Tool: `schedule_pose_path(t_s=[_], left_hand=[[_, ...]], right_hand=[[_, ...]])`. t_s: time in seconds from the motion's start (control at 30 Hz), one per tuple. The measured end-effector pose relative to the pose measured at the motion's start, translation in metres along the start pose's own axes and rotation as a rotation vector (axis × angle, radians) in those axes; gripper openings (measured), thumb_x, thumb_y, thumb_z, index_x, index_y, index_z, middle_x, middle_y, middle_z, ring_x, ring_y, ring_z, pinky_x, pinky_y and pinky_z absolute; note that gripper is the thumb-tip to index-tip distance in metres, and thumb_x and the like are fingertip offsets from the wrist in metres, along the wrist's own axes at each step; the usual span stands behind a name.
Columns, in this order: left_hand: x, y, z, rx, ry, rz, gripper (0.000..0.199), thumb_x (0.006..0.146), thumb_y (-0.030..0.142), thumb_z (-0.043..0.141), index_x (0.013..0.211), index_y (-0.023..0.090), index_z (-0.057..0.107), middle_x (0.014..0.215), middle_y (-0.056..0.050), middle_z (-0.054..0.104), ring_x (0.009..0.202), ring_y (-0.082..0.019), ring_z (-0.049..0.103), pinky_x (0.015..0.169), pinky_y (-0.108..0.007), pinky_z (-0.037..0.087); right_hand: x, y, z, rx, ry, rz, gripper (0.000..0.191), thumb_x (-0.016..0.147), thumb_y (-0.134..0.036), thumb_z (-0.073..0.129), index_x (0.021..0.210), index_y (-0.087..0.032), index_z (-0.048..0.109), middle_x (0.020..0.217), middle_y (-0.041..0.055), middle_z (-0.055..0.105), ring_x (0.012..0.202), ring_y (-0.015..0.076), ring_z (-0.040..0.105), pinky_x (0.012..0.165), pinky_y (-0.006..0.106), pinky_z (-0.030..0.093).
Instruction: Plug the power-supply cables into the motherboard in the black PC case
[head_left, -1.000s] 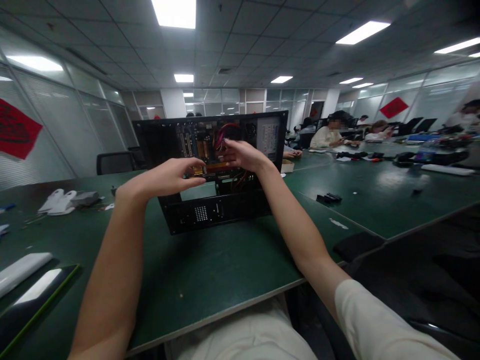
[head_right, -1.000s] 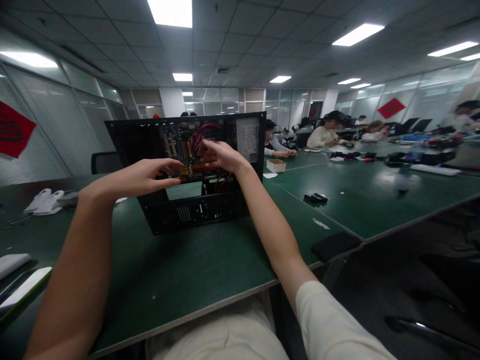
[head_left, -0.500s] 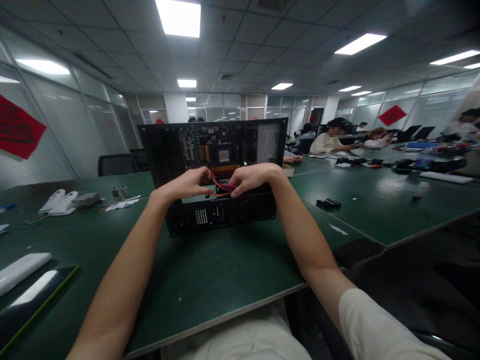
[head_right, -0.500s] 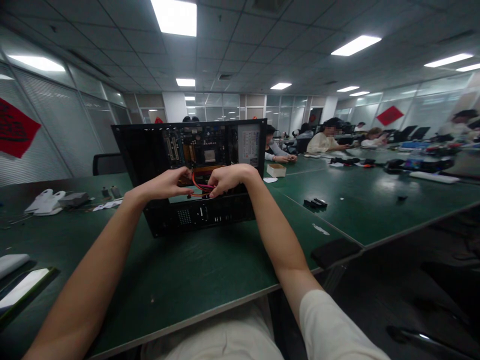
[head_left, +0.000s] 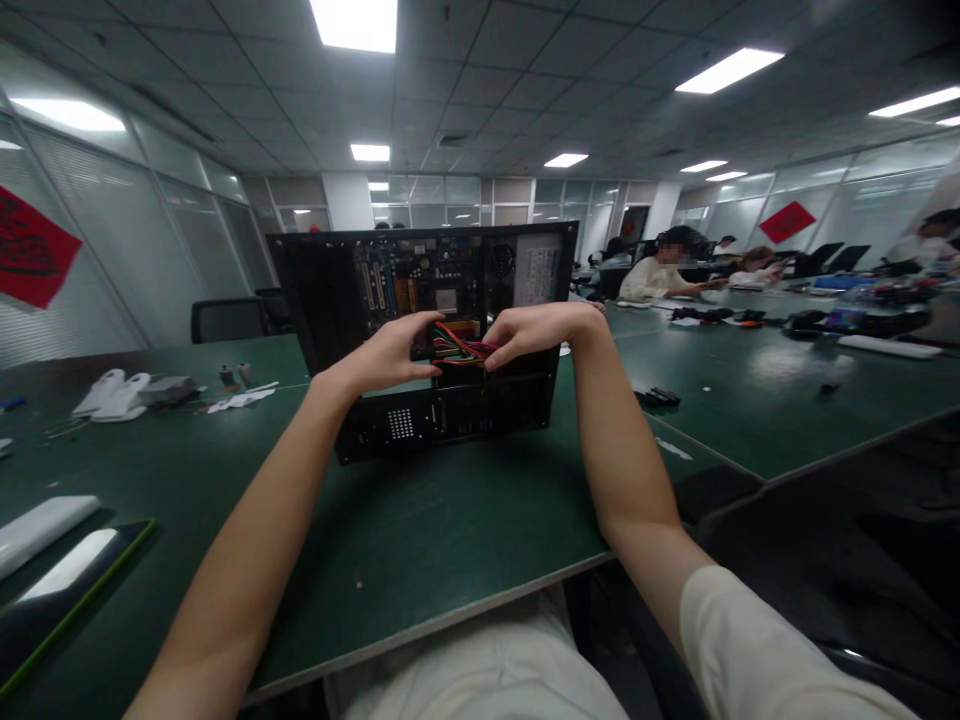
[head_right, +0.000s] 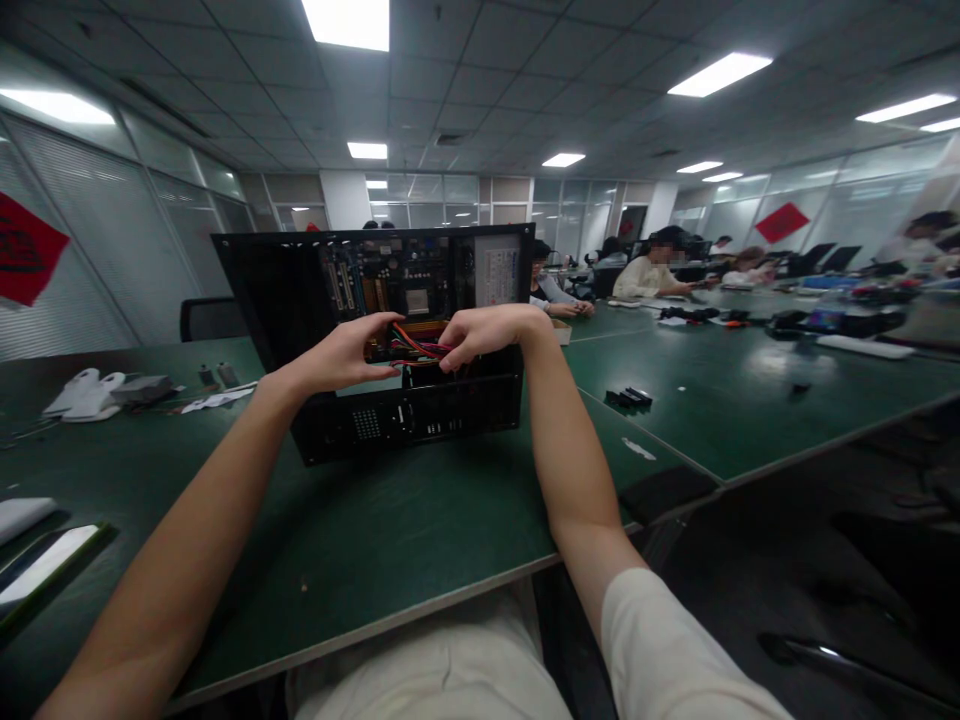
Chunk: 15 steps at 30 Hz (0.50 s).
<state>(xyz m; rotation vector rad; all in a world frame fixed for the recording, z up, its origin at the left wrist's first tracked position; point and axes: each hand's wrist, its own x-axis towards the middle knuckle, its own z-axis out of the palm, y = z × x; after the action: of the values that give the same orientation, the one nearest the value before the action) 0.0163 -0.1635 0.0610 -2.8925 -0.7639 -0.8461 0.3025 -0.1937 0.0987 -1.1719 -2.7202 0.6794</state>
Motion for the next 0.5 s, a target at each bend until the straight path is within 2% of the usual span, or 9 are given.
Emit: schedule_pose_path(t_s=[0.1,0.17,0.3,0.5], left_hand=[[-0.0003,-0.0045,0.0027,0.053,0.003,0.022,0.089,0.077,0.034,0.086,0.156,0.017,0.048,0.154,-0.018,0.057,0.139,-0.032,0.058,0.117,-0.046,0.048],[-0.0004,-0.0067,0.0034,0.085,0.005,0.024,0.084,0.079,0.031,0.085,0.154,0.018,0.050,0.153,-0.017,0.059,0.140,-0.032,0.058,0.118,-0.047,0.047],[0.0008,-0.0071,0.0022,0.123,0.011,0.038,0.061,0.087,0.028,0.077,0.144,0.017,0.060,0.140,-0.015,0.068,0.128,-0.029,0.066,0.111,-0.045,0.052],[-0.0007,-0.0012,-0.0055,0.221,0.022,0.018,0.061,0.086,0.036,0.078,0.143,0.019,0.063,0.132,-0.014,0.073,0.116,-0.029,0.070,0.100,-0.042,0.055]], right_hand=[[-0.0009,0.0022,-0.0007,0.026,0.016,-0.013,0.049,0.083,-0.058,0.076,0.104,-0.015,0.082,0.094,0.0043,0.079,0.092,0.0211,0.068,0.080,0.029,0.048],[-0.0017,0.0034,-0.0015,0.040,0.018,-0.017,0.048,0.083,-0.058,0.076,0.102,-0.015,0.082,0.095,0.0048,0.079,0.093,0.0214,0.068,0.081,0.029,0.048],[-0.0027,0.0056,-0.0025,0.061,0.003,-0.016,0.044,0.082,-0.056,0.078,0.098,-0.016,0.083,0.093,0.0049,0.079,0.092,0.0212,0.069,0.080,0.029,0.049],[-0.0010,0.0071,-0.0009,0.080,0.018,0.013,0.044,0.080,-0.057,0.080,0.097,-0.016,0.083,0.092,0.0053,0.079,0.089,0.0212,0.068,0.078,0.029,0.048]])
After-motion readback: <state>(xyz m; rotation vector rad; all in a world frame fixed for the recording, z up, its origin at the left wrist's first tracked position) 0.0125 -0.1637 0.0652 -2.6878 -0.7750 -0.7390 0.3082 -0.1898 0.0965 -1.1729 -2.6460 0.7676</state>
